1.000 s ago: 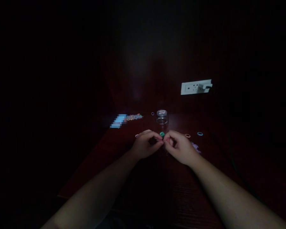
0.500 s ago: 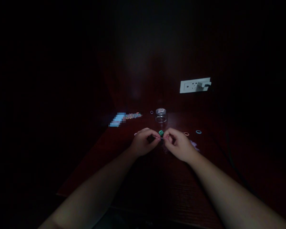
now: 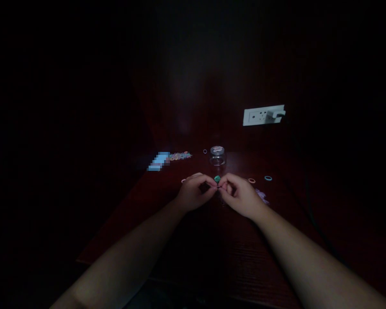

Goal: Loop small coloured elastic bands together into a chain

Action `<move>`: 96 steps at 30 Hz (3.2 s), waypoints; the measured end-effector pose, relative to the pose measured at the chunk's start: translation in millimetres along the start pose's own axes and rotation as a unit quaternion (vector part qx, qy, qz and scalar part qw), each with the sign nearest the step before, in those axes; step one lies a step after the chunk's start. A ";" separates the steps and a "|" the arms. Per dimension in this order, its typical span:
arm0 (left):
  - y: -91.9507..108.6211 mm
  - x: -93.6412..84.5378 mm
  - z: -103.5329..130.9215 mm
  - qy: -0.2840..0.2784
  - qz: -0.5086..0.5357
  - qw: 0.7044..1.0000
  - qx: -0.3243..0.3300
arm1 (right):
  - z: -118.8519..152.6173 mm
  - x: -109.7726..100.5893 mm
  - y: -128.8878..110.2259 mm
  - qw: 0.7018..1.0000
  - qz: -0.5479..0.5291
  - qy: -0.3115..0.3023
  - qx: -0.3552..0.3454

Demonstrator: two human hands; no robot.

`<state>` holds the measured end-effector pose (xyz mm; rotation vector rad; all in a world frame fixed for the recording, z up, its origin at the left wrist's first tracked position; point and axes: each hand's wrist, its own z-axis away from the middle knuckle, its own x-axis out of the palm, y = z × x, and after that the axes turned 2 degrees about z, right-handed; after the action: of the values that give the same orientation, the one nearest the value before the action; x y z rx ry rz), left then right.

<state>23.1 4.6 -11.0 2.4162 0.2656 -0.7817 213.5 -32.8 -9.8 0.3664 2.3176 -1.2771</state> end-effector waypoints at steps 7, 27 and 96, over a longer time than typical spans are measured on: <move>-0.2 1.3 0.0 0.004 0.018 1.000 0.005 | -0.4 0.3 -0.6 1.000 0.010 0.014 -0.013; -1.4 1.3 1.3 -0.018 0.021 1.000 -0.005 | -1.3 -0.6 3.7 0.999 0.049 -0.001 0.001; 1.1 4.9 -1.3 -0.030 0.034 0.998 -0.033 | 0.5 -2.2 5.5 0.997 0.043 -0.057 0.018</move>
<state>28.0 4.5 -12.5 2.3223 0.1828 -0.8010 217.9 -30.3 -12.9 0.3911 2.1626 -1.2650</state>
